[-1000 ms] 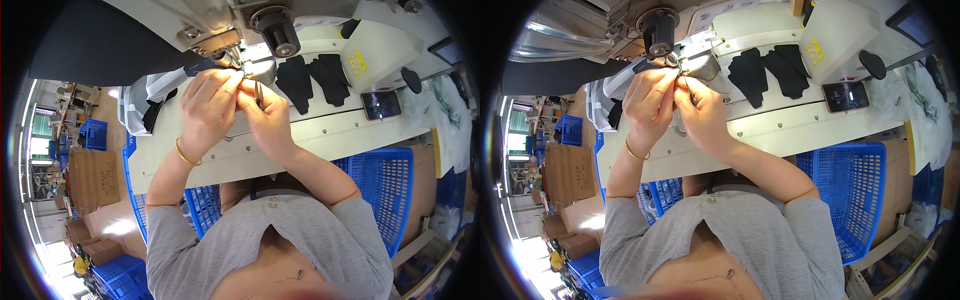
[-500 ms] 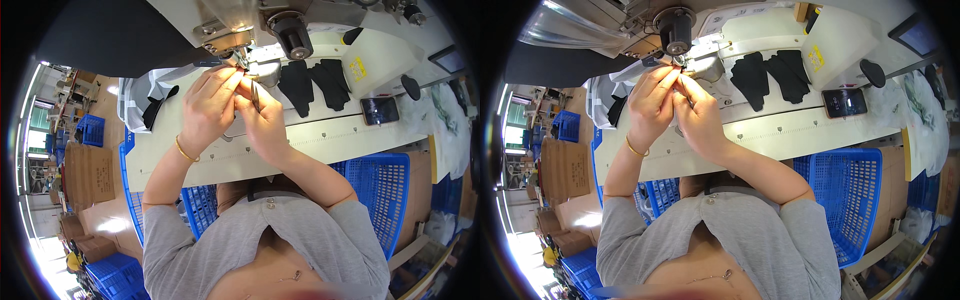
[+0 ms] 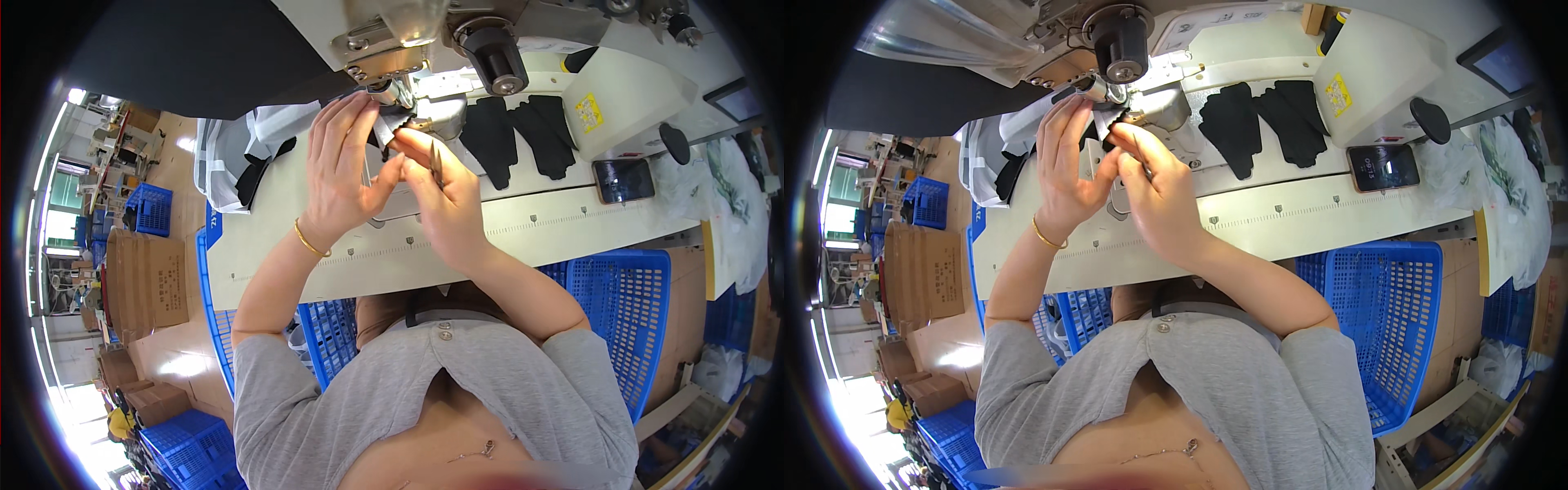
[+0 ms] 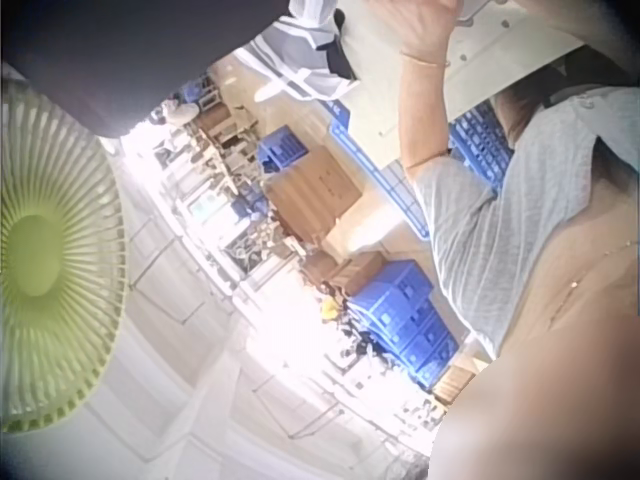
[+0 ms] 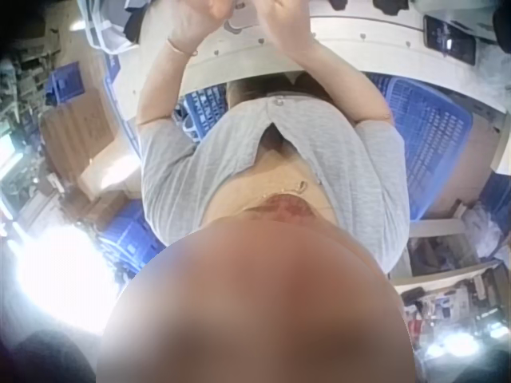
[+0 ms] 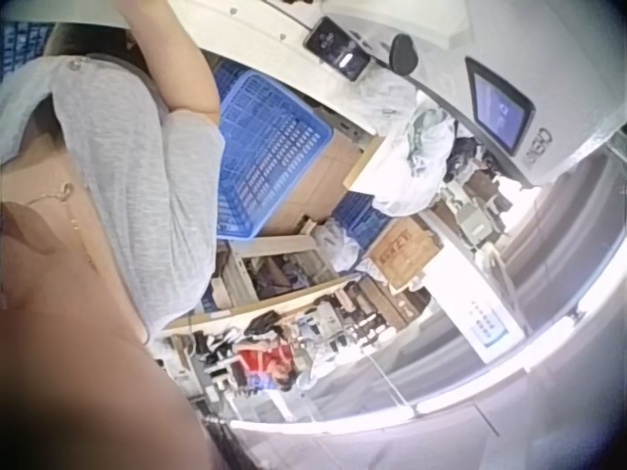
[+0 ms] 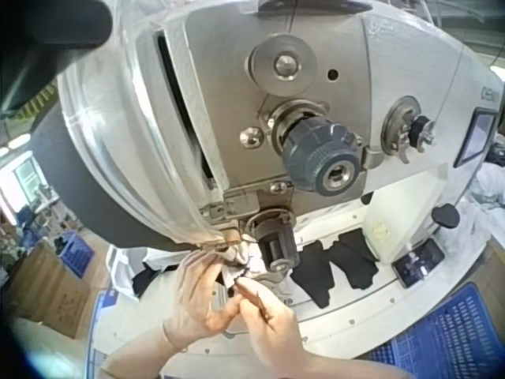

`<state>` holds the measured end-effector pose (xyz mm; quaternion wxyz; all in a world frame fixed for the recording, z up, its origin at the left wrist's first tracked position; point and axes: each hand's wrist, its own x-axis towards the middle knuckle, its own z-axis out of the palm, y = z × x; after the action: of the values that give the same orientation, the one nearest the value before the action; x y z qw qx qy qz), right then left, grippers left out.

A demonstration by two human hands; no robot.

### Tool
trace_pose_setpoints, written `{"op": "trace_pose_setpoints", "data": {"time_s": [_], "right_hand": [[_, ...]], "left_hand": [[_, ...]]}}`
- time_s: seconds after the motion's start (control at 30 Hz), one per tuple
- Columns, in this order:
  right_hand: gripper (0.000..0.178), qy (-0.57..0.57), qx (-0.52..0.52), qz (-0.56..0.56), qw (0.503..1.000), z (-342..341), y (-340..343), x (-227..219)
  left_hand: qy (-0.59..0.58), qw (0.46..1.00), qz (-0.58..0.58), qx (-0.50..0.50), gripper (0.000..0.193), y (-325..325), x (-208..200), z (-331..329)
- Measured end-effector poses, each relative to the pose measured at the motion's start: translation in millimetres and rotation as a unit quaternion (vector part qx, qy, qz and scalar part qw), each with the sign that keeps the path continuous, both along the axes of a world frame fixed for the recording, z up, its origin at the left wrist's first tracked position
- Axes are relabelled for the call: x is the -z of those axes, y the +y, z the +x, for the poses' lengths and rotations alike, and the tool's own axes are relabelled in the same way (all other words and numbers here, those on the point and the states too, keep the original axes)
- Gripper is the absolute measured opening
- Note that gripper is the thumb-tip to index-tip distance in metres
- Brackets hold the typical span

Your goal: The recorder is using an industrial sewing machine to stitch together components of a sneaker upper.

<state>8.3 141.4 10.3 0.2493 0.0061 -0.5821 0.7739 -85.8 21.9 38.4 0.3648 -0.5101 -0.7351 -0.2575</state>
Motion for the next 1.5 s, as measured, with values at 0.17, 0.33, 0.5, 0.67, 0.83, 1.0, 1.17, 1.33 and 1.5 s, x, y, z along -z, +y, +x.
{"op": "trace_pose_setpoints", "data": {"time_s": [0.17,0.33,0.5,0.67,0.83,1.0,1.17,1.33,1.5], "right_hand": [[0.025,-0.024,0.031,0.035,0.999,21,12,11],[0.024,0.017,0.051,0.143,0.988,31,21,17],[0.024,0.006,-0.036,0.134,0.990,36,22,14],[0.026,0.076,-0.024,0.230,0.970,35,19,6],[0.030,0.138,0.101,0.352,0.920,33,28,-13],[0.041,0.162,0.034,0.398,0.902,22,6,-11],[0.020,-0.178,-0.214,0.175,0.944,38,-4,33],[0.019,-0.181,-0.157,0.170,0.956,46,31,34],[0.025,0.035,-0.034,0.481,0.875,35,50,33]], "left_hand": [[-0.035,0.998,-0.047,-0.038,0.082,-2,18,0],[-0.070,0.995,0.011,-0.076,0.064,21,27,-2],[-0.010,0.997,0.026,-0.070,0.034,24,13,-38],[-0.012,0.977,0.138,-0.163,0.018,-22,4,-53],[-0.124,0.954,0.194,-0.193,0.015,-81,-29,-13],[-0.481,0.872,0.054,-0.076,0.031,-85,-15,46],[-0.702,0.703,0.110,-0.023,0.024,-64,21,56],[-0.814,0.566,0.130,0.023,0.024,-56,32,51],[-0.840,0.532,0.098,0.033,0.028,-44,29,50]]}}
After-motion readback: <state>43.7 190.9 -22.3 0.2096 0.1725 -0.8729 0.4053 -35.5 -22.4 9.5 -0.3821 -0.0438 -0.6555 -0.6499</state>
